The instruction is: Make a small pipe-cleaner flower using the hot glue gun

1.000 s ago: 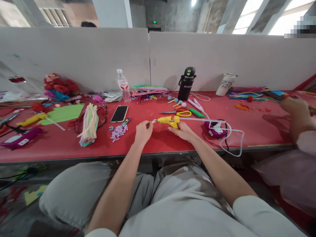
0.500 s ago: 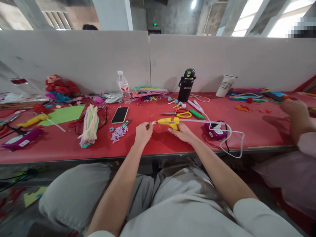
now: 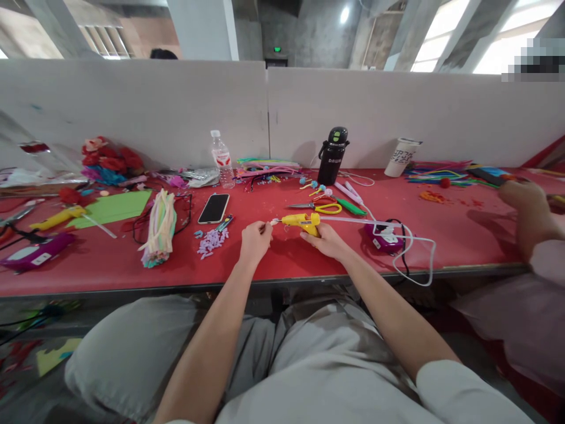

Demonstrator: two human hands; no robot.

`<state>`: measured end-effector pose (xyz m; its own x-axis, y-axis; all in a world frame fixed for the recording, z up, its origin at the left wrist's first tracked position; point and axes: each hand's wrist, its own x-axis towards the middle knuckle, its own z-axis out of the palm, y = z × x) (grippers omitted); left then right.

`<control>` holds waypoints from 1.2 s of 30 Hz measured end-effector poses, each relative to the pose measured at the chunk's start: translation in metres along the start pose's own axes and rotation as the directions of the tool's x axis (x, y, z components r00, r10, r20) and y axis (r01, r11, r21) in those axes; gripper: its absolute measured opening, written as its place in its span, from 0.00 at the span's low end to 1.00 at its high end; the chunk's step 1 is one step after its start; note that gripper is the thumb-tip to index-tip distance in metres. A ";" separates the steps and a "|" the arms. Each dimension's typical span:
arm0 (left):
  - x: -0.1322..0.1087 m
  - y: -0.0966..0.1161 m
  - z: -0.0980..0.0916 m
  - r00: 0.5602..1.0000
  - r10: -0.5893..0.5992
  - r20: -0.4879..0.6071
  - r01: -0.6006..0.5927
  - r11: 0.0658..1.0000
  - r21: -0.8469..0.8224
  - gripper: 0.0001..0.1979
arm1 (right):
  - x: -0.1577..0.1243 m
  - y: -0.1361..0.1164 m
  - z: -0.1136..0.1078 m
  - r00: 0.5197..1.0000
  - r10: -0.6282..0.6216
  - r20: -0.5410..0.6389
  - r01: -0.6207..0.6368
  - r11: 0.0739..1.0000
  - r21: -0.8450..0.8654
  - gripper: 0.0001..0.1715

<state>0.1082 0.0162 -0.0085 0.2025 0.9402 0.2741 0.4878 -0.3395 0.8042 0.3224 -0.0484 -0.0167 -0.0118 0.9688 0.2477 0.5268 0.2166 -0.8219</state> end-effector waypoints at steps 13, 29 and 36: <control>0.001 -0.002 0.000 1.000 -0.013 0.001 0.013 1.000 -0.018 0.17 | 0.000 -0.002 0.000 1.000 0.005 -0.003 -0.005 1.000 0.010 0.21; 0.008 0.004 -0.015 1.000 -0.013 -0.019 0.002 0.878 -0.478 0.15 | 0.011 0.042 -0.037 0.967 0.053 -0.249 -0.121 0.957 -0.263 0.21; 0.003 0.010 -0.006 0.991 0.046 0.124 0.038 0.801 -0.597 0.16 | -0.004 0.038 -0.039 0.900 -0.024 -0.435 -0.097 0.962 -0.256 0.28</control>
<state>0.1086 0.0154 0.0030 0.3285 0.9128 0.2427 -0.1089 -0.2187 0.9697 0.3759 -0.0490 -0.0287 0.3458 0.8144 0.4660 0.7252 0.0831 -0.6835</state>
